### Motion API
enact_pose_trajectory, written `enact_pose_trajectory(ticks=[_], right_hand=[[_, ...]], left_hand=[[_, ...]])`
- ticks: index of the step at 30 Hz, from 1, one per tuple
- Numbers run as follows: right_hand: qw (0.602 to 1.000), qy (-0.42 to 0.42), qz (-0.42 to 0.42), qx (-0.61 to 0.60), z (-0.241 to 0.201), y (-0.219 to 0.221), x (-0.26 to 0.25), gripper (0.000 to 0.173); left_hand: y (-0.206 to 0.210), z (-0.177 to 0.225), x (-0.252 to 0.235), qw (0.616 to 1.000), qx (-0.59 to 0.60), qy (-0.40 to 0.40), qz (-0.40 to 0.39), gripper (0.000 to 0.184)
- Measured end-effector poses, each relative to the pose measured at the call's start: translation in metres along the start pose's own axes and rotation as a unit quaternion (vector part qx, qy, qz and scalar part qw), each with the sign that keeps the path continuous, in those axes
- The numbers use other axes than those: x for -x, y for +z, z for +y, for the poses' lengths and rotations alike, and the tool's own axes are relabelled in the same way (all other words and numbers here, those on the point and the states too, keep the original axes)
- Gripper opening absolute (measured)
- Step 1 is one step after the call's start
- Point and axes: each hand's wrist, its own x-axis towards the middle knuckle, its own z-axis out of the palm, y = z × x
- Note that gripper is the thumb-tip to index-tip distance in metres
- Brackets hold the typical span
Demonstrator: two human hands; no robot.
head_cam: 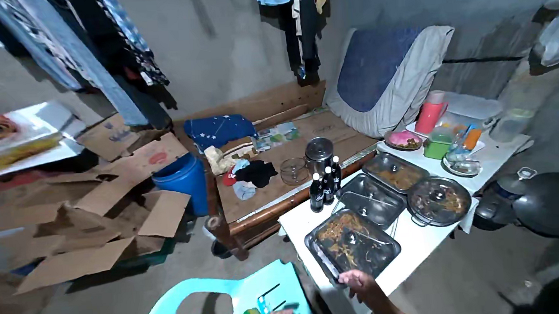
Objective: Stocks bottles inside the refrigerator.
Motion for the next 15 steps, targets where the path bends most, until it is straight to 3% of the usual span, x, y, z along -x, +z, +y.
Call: enact_pose_trajectory(ticks=[4,6,10,15], right_hand=[[0.998,-0.041,0.036,0.034,-0.020,-0.061,-0.090,0.029],[0.995,-0.022,0.048,0.082,-0.029,-0.089,-0.149,0.031],[0.987,-0.047,0.091,0.126,-0.041,-0.130,-0.289,0.043],[0.977,-0.080,0.087,0.175,-0.047,-0.138,-0.420,0.067]], left_hand=[[-0.002,0.057,-0.125,0.997,0.033,0.048,-0.048,0.034],[0.003,0.077,-0.191,0.996,0.029,0.068,-0.052,0.029],[0.020,0.110,-0.322,0.995,0.084,0.021,0.040,0.035],[0.034,0.123,-0.456,0.976,0.097,-0.062,0.182,0.070]])
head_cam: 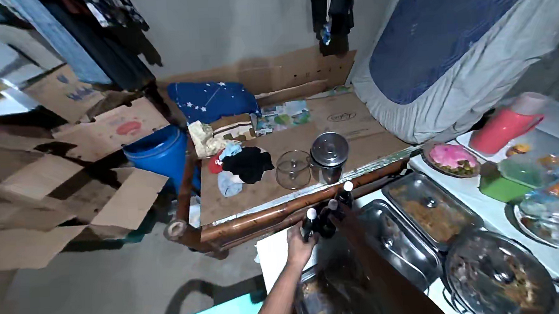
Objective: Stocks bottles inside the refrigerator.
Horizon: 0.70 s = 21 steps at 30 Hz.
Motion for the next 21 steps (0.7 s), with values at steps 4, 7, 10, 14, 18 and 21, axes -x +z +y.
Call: enact_pose_trajectory(ticks=[4,7,10,14,18,21], right_hand=[[1.000,0.000,-0.006,-0.015,0.011,0.024,-0.036,0.061],[0.998,-0.017,0.015,-0.053,0.019,0.040,-0.045,0.044],[0.998,-0.025,0.017,-0.063,0.019,0.046,-0.043,0.040],[0.999,-0.028,0.000,-0.032,0.007,0.050,-0.036,0.040],[0.993,-0.095,-0.057,-0.036,0.018,0.068,-0.033,0.042],[0.982,-0.157,-0.102,-0.032,-0.016,0.077,-0.008,0.049]], left_hand=[[0.023,0.003,-0.053,0.997,-0.062,-0.026,0.032,0.071],[0.028,-0.001,-0.074,0.996,-0.086,-0.006,0.014,0.046],[0.026,-0.014,-0.073,0.998,-0.018,0.057,0.015,0.036],[0.003,-0.043,-0.039,0.970,0.190,0.098,0.119,0.021],[-0.050,-0.054,0.017,0.940,0.229,0.149,0.205,0.017],[-0.103,-0.058,0.091,0.931,0.160,0.196,0.263,0.013]])
